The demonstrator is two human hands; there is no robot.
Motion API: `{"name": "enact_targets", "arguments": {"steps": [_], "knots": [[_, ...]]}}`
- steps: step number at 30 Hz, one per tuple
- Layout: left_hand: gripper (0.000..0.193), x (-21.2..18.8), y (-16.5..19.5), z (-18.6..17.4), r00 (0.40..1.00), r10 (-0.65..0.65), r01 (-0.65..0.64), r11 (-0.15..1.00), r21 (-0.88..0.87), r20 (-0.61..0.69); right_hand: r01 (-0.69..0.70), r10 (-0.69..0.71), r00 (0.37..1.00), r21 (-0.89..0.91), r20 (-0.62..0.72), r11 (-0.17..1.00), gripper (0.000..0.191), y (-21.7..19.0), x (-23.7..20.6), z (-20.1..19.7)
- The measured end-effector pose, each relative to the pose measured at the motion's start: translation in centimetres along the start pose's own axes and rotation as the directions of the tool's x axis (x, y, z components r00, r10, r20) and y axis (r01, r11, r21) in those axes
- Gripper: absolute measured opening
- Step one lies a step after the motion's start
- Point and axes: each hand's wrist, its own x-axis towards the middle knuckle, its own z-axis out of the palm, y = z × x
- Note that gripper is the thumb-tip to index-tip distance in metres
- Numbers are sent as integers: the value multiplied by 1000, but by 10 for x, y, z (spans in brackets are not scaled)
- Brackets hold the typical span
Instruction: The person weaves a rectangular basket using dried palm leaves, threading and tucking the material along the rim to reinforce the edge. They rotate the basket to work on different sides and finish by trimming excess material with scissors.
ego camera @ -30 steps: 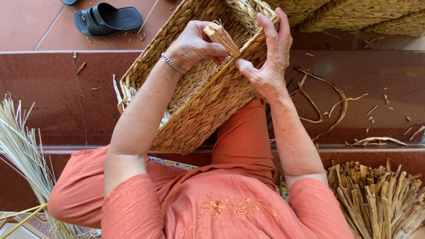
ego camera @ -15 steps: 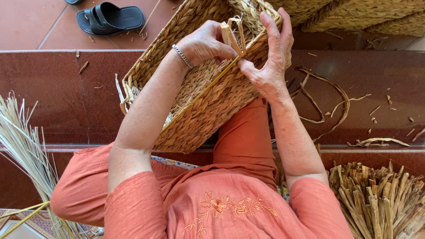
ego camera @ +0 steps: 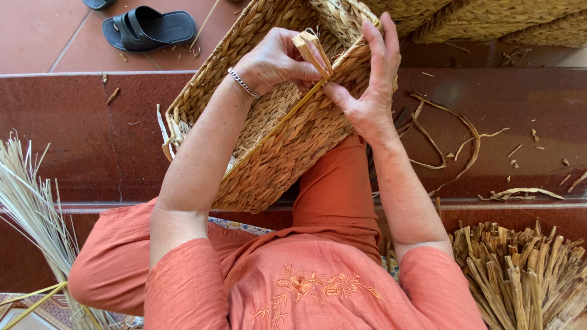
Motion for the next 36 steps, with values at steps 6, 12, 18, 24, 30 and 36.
{"name": "enact_targets", "arguments": {"steps": [6, 12, 18, 24, 30, 36], "knots": [[24, -1, -9, -2, 987, 124, -131, 989, 65, 100, 77, -144, 967, -294, -212, 953, 56, -12, -5, 14], [20, 2, -17, -2, 1000, 18, -16, 997, -69, 22, 176, -213, 973, -327, -83, 929, 29, -33, -9, 12], [23, -1, -19, 3, 998, -39, 33, 993, -112, -51, 222, -267, 959, -335, -94, 916, 19, -35, 3, 16], [22, -12, -19, 17, 994, 48, -61, 989, -134, -93, 139, -142, 990, -258, 9, 956, 13, -10, -26, 6], [27, -22, -6, 24, 983, 154, -159, 986, -44, -97, 32, 59, 970, -365, 234, 930, 9, 5, -79, -9], [10, -23, -7, 44, 908, 323, -191, 885, 424, -267, -109, 161, 951, -200, 264, 974, 16, -10, -74, -18]]}}
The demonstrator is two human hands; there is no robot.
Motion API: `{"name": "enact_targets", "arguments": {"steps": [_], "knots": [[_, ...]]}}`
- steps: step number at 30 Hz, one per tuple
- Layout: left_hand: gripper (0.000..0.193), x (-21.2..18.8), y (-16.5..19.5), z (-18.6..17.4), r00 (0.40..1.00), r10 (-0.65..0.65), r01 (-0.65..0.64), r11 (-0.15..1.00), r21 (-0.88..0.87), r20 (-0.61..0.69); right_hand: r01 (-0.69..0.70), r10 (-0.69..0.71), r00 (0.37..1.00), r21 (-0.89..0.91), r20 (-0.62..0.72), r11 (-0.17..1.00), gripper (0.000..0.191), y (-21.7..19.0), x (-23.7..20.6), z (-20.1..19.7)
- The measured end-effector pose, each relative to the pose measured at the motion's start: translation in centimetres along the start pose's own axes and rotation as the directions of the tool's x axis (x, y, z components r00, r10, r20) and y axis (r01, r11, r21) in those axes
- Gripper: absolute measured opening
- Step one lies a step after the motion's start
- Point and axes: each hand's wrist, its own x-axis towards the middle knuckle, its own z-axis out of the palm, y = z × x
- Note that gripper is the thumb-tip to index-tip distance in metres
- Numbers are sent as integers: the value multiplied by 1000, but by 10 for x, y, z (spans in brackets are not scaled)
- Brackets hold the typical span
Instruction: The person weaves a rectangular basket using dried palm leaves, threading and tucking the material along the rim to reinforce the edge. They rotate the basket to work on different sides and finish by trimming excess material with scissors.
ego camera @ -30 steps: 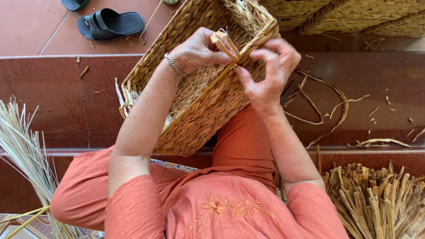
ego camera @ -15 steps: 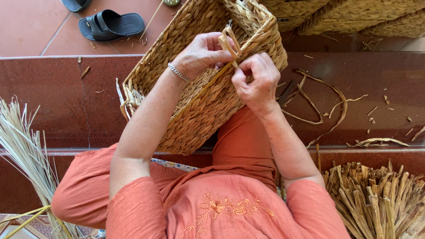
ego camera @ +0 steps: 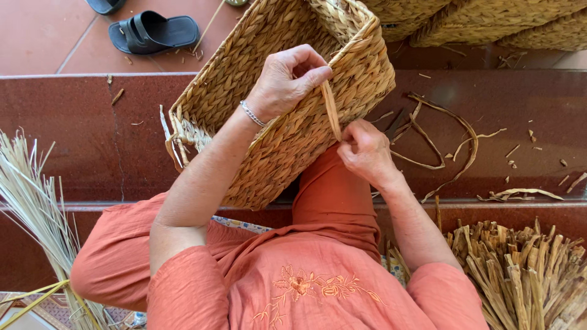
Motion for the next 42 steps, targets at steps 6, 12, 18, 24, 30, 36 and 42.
{"name": "enact_targets", "arguments": {"steps": [6, 12, 18, 24, 30, 36, 42], "knots": [[7, -3, 2, 13, 920, 366, -291, 876, 385, -138, -339, 233, 941, 673, 247, 658, 31, -11, 32, -7], [22, -25, 1, 14, 831, 552, -355, 620, 700, -68, -314, 231, 949, 619, 213, 720, 24, -6, 48, 22], [30, -29, -8, 24, 931, 348, -238, 811, 535, -113, -3, 47, 979, 218, -198, 976, 29, -22, 23, 42], [32, -28, 14, 16, 883, 454, -345, 800, 491, -119, 34, 32, 977, 301, -211, 953, 23, -38, 28, 31], [45, -29, 18, 15, 679, 734, -542, 498, 677, 3, 218, -202, 968, 102, -149, 971, 36, -51, 29, 5], [14, -10, -22, 6, 939, 249, -250, 968, 26, -236, 239, -335, 868, -282, -367, 929, 48, -18, 92, -21], [15, -1, -27, -16, 979, -143, 70, 902, -427, -143, 106, -112, 975, -41, -194, 994, 60, -2, 100, -14]]}}
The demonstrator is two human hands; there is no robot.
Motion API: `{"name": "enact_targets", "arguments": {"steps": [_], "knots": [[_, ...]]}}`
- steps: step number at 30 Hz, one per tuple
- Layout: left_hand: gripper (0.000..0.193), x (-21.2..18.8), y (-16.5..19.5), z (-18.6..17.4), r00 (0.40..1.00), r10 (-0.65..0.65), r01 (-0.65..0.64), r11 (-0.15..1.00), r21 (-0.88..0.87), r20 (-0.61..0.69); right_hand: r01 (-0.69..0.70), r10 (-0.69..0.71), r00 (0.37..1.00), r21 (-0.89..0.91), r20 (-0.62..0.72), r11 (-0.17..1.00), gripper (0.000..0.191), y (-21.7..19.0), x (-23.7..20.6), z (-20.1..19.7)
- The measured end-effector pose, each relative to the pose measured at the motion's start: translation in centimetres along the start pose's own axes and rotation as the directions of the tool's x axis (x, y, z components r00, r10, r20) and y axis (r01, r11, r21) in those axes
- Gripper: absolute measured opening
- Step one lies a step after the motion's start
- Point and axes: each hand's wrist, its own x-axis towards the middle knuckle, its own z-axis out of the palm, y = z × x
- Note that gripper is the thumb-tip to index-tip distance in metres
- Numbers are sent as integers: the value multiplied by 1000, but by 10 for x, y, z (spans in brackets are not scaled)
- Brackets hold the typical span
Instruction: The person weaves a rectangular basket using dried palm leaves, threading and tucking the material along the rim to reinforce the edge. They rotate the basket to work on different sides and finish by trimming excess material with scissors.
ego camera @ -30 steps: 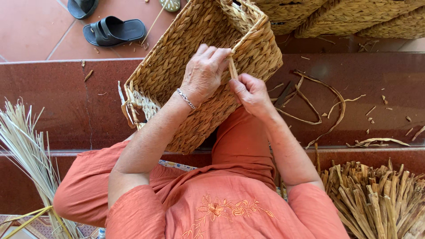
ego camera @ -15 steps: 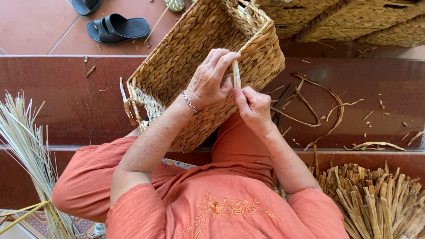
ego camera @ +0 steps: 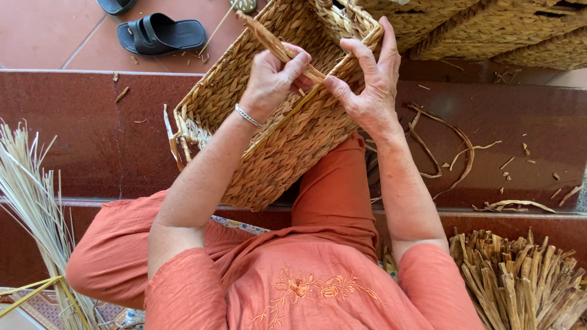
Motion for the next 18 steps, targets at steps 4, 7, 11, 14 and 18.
{"name": "enact_targets", "arguments": {"steps": [4, 7, 11, 14, 18], "knots": [[16, 9, 18, -16, 993, 110, -109, 994, 20, -49, -37, 37, 998, 4, -42, 999, 54, -3, -5, 5], [26, 11, 26, -22, 959, 260, -233, 951, 205, -116, -52, 54, 997, 29, -63, 998, 48, -3, -4, 9], [67, 14, 27, -19, 899, 425, -262, 714, 650, -105, -66, 70, 993, 49, -93, 997, 47, -1, -4, 14], [38, 14, 29, -24, 872, 475, -391, 528, 754, 119, -51, 56, 994, 48, -97, 998, 49, 2, -8, 15], [34, 7, 28, -45, 877, 297, -480, 537, 694, 377, -37, 39, 996, 31, -86, 999, 51, 5, -11, 13]]}}
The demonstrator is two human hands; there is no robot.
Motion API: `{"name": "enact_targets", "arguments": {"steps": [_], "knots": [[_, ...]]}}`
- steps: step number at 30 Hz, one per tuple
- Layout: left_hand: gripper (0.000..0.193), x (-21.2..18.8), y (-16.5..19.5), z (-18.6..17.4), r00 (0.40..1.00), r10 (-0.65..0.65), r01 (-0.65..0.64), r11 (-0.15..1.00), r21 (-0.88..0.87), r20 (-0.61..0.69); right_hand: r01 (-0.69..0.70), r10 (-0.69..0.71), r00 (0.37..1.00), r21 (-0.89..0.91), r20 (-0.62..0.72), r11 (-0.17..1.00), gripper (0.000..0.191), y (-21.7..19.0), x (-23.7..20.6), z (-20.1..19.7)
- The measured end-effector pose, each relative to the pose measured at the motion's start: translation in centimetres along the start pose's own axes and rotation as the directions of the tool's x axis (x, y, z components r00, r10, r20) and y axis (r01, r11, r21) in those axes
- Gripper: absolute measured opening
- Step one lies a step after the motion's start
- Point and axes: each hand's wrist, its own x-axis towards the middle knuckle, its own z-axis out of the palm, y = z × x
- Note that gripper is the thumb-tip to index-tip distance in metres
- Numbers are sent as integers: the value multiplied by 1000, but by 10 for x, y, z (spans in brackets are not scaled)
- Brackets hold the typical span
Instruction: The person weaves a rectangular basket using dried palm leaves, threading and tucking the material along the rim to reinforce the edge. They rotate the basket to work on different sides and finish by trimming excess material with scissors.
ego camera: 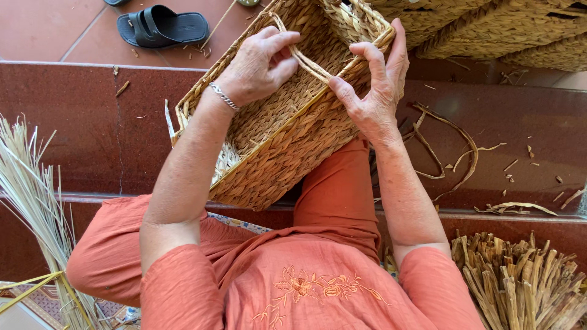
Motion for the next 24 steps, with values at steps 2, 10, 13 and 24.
{"name": "enact_targets", "arguments": {"steps": [2, 10, 13, 24], "knots": [[39, -4, -6, 3, 982, 178, -149, 932, 330, -59, 14, -14, 1000, 5, 26, 1000, 55, 1, -1, -3], [10, -1, -13, 23, 990, 10, 81, 765, 639, -138, 28, -28, 999, -2, 43, 1000, 88, -5, -7, -2], [13, -2, -5, 21, 947, -308, 315, 946, 76, -92, 18, -20, 998, 35, 54, 999, 89, -5, -9, -1], [22, 5, 7, 26, 887, -278, 450, 330, -830, 370, 11, -12, 999, 35, 43, 999, 83, -7, -12, -4]]}}
